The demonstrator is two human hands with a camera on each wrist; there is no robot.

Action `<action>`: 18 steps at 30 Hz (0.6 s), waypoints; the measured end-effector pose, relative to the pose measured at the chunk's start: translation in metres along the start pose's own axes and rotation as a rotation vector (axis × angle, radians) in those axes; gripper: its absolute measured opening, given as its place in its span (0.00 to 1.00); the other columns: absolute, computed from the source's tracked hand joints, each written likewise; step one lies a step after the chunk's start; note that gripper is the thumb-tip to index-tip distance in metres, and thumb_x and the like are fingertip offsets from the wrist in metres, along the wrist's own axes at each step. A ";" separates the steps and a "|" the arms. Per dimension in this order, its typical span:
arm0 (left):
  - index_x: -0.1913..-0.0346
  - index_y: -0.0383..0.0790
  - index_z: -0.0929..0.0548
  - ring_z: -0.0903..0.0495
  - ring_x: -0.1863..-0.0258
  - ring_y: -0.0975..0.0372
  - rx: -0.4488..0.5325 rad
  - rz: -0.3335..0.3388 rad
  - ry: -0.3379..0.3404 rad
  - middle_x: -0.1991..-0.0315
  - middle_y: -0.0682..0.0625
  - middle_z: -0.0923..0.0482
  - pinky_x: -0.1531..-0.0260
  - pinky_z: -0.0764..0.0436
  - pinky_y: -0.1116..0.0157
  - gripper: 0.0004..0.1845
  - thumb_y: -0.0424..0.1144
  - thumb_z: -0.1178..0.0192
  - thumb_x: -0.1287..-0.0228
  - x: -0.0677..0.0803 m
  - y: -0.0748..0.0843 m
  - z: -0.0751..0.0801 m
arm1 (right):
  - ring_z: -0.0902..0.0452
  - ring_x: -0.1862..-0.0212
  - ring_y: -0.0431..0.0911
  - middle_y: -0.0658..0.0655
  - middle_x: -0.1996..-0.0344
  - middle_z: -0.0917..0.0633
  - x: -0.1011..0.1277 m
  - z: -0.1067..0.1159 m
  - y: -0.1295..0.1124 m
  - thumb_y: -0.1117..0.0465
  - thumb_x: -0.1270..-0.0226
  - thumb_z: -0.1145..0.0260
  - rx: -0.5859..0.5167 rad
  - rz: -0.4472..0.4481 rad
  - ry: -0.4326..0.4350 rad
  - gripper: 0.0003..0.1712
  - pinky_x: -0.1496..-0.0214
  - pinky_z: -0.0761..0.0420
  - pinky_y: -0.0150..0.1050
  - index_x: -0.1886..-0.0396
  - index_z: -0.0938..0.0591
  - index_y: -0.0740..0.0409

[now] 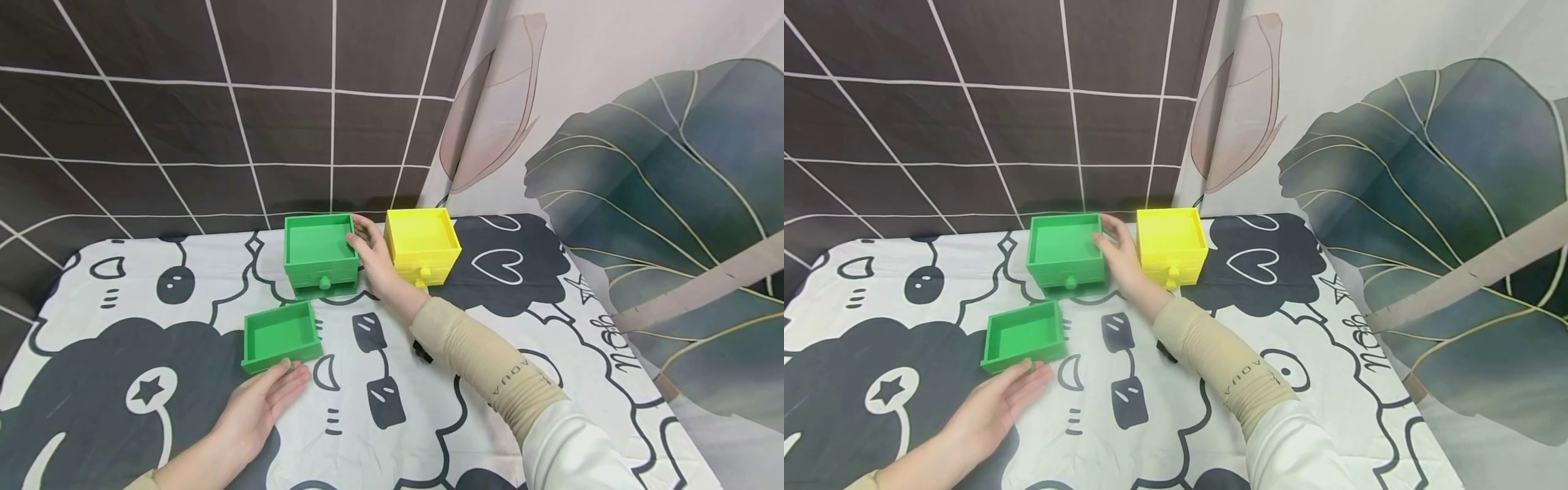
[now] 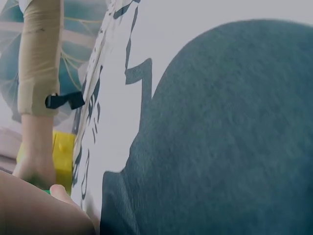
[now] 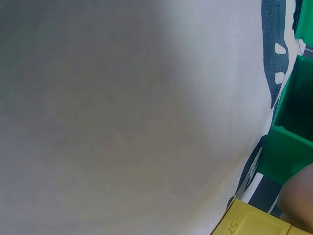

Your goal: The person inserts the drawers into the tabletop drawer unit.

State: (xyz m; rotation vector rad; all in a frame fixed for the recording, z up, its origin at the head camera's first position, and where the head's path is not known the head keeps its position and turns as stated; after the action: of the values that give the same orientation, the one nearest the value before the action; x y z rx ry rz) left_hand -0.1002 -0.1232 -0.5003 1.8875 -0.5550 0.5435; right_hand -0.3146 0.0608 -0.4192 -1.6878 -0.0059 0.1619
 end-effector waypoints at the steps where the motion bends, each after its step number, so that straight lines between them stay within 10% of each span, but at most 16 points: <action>1: 0.34 0.32 0.29 0.09 0.55 0.70 -0.001 -0.005 0.000 0.54 0.54 0.10 0.41 0.12 0.72 0.16 0.37 0.52 0.14 0.000 -0.001 -0.002 | 0.32 0.26 0.58 0.68 0.26 0.29 0.000 0.000 0.000 0.67 0.21 0.45 0.000 0.001 0.000 0.30 0.19 0.27 0.45 0.23 0.34 0.67; 18: 0.31 0.22 0.31 0.09 0.55 0.66 -0.009 -0.037 -0.048 0.51 0.48 0.10 0.43 0.10 0.69 0.22 0.35 0.47 0.16 -0.006 0.004 -0.043 | 0.31 0.27 0.58 0.69 0.27 0.29 0.000 0.001 0.001 0.67 0.22 0.44 0.005 0.013 -0.002 0.30 0.21 0.26 0.45 0.23 0.34 0.68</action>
State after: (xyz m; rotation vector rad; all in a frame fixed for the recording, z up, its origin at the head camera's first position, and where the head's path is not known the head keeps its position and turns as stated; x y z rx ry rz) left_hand -0.1122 -0.0841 -0.4860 1.9029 -0.5523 0.4720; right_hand -0.3144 0.0616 -0.4198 -1.6832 0.0040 0.1734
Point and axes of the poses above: each hand's wrist, its own x-axis away from the middle knuckle, its own z-axis out of the back of the hand, y = z × x, the point moved 9 cm from there along -x, towards the middle knuckle
